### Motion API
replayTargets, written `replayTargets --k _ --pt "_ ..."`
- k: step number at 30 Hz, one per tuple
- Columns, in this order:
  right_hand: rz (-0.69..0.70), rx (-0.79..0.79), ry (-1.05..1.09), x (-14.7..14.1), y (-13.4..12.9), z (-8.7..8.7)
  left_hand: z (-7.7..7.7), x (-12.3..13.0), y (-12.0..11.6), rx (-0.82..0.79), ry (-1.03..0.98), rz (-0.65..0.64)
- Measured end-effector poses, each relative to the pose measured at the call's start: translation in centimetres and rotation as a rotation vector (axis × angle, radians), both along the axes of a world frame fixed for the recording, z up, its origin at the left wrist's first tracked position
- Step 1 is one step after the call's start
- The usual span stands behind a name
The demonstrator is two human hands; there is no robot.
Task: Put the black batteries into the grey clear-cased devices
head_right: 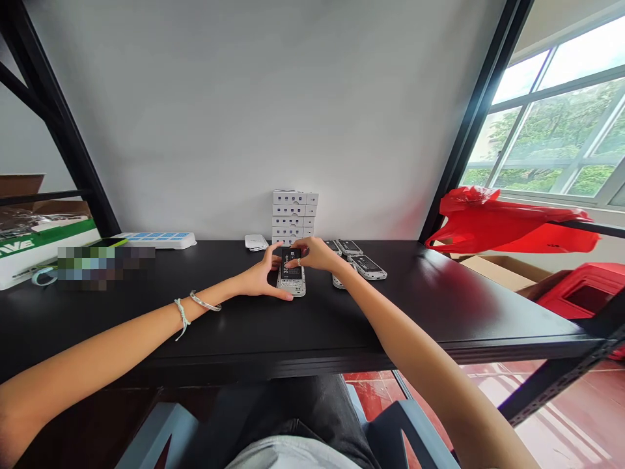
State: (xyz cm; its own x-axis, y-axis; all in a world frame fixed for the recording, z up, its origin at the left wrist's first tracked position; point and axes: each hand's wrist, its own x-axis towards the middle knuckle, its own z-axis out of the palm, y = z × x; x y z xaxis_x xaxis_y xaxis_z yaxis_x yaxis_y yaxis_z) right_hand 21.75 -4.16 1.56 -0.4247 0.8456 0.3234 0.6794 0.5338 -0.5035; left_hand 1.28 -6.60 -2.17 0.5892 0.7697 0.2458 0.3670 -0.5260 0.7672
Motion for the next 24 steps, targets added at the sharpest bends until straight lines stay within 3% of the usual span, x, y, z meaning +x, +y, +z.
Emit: replayTargets --k 4,12,14,18,24 --pt "0.007 -0.061 -0.166 0.5 0.0 0.1 -0.1 0.1 0.0 0.01 0.015 0.017" --pt "0.248 -0.353 -0.317 1.5 -0.3 1.2 -0.3 0.1 0.0 0.002 -0.003 0.009" --pt "0.253 -0.39 -0.383 1.4 -0.9 1.5 -0.3 0.1 -0.1 0.01 0.004 0.007" --pt "0.145 -0.375 -0.527 0.4 -2.3 1.3 -0.5 0.1 0.0 0.047 0.0 0.0" --pt "0.19 -0.319 -0.549 -0.3 -2.9 0.9 -0.8 0.1 0.5 0.064 -0.018 -0.009"
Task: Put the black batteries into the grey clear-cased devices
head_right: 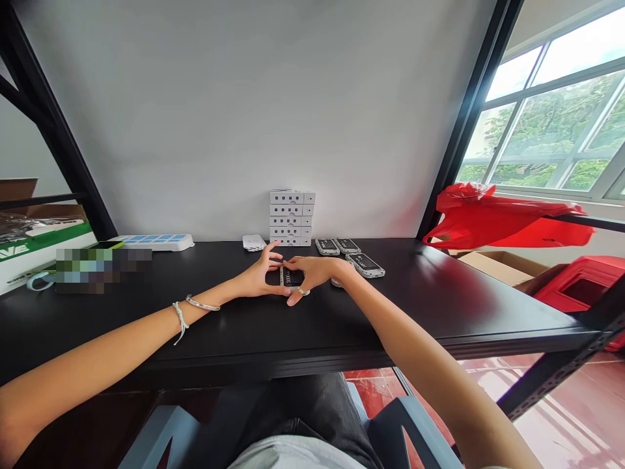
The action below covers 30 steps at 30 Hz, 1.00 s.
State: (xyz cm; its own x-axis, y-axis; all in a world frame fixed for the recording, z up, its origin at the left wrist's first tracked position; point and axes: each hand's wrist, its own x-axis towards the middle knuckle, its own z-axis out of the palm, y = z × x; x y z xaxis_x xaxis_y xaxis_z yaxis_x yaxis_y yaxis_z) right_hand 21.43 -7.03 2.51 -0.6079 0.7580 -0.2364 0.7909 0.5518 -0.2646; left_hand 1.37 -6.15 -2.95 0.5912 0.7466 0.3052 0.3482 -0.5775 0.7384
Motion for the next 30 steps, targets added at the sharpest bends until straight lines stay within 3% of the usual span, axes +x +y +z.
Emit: replayTargets --k 6,12,20,23,26,30 --pt "-0.066 -0.022 -0.083 2.2 0.0 1.0 -0.4 -0.1 0.0 0.07 0.052 -0.075" --pt "-0.21 -0.047 -0.112 5.9 0.3 1.8 -0.7 -0.1 0.4 0.086 0.052 -0.081" --pt "-0.292 -0.102 -0.134 8.1 0.8 2.4 -0.5 -0.2 0.2 0.071 0.076 -0.074" --pt "-0.24 -0.106 -0.003 8.9 2.2 2.6 -0.4 -0.1 0.0 0.059 0.075 -0.073" --pt "-0.257 0.039 0.207 8.9 5.0 1.9 -0.1 0.0 -0.3 0.059 0.084 -0.068" --pt "-0.429 0.174 0.093 8.2 8.7 0.3 0.1 0.1 -0.5 0.059 0.095 -0.055"
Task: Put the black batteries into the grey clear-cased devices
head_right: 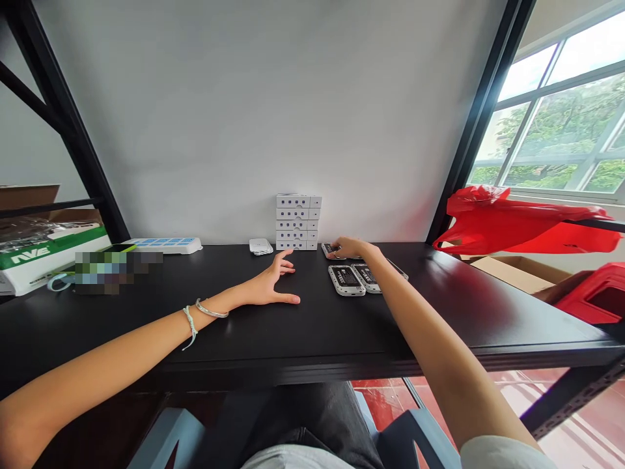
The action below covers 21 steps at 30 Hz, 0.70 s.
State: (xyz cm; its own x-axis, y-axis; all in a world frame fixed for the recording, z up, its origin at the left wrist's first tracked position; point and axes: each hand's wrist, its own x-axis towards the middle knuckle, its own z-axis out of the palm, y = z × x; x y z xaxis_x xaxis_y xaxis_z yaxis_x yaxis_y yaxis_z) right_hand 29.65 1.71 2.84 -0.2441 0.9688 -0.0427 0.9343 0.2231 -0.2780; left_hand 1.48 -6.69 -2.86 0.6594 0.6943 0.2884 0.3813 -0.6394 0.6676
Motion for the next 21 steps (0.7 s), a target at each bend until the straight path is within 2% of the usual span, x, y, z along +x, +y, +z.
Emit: replayTargets --k 2,5,12,16,21 --pt "-0.023 -0.03 -0.071 -0.1 0.8 -0.5 0.0 0.0 0.0 0.001 0.001 -0.001" --pt "0.021 -0.034 -0.101 0.1 0.9 -0.8 -0.2 -0.1 0.1 0.007 0.005 -0.002" --pt "0.145 -0.035 -0.016 0.7 0.7 -1.1 -0.3 -0.2 0.4 0.008 0.001 -0.008" --pt "0.166 -0.066 -0.014 0.2 -0.1 -0.6 -0.2 -0.1 0.3 0.006 -0.004 -0.005" --pt "0.169 -0.067 -0.071 -1.7 -2.0 0.5 0.0 0.0 0.2 -0.002 0.002 0.002"
